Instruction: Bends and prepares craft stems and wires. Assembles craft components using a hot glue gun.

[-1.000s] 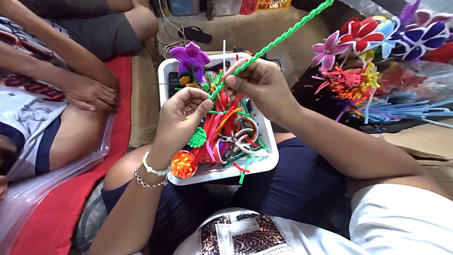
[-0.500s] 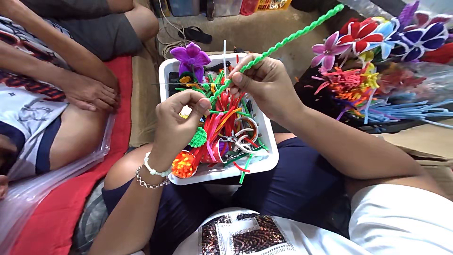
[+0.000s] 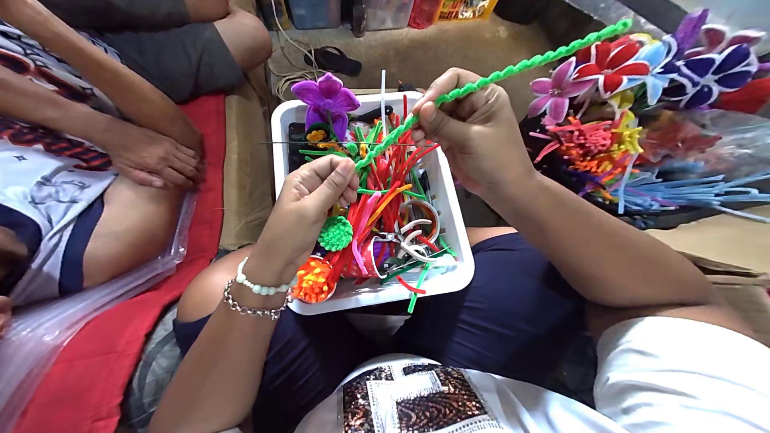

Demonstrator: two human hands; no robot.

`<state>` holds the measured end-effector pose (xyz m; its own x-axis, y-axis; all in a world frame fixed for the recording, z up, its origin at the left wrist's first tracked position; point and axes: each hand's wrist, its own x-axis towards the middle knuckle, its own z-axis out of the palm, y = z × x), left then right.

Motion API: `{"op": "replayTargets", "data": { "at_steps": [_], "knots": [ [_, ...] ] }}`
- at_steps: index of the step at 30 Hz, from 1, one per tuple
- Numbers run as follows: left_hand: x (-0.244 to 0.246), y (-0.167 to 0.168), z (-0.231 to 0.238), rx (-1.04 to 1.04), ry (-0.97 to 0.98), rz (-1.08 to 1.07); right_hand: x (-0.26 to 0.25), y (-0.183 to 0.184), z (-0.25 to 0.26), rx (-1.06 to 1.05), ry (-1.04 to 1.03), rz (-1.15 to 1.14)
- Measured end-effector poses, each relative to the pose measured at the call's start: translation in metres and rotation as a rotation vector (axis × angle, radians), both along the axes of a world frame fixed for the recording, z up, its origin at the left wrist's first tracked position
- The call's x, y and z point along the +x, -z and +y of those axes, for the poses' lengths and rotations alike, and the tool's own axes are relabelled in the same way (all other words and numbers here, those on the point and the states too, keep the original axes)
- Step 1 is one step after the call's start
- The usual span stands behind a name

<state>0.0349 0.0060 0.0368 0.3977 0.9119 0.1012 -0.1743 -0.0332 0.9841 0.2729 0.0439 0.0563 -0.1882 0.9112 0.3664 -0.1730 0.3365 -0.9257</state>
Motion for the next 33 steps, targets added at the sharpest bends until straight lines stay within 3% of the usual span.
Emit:
{"op": "replayTargets", "data": {
  "at_steps": [9, 14, 24, 28, 33],
  "knots": [
    [-0.001, 0.000, 0.000, -0.107, -0.024, -0.048, 0.002, 0.002, 0.001, -0.043, -0.053, -0.039],
    [0.005, 0.002, 0.002, -0.245, 0.081, -0.215, 0.007, -0.002, 0.003, -0.003, -0.041, -0.002],
    [-0.001, 0.006, 0.005, -0.563, 0.198, -0.501, 0.025, -0.010, 0.013, 0.303, -0.006, -0.128],
    [-0.004, 0.006, 0.006, -0.329, -0.057, -0.293, 0.049, -0.022, 0.022, 0.387, 0.133, -0.110],
    [0.001, 0.000, 0.001, 0.371, -0.241, 0.281, 0.026, -0.014, 0.009, 0.275, 0.017, -0.252]
  ]
}}
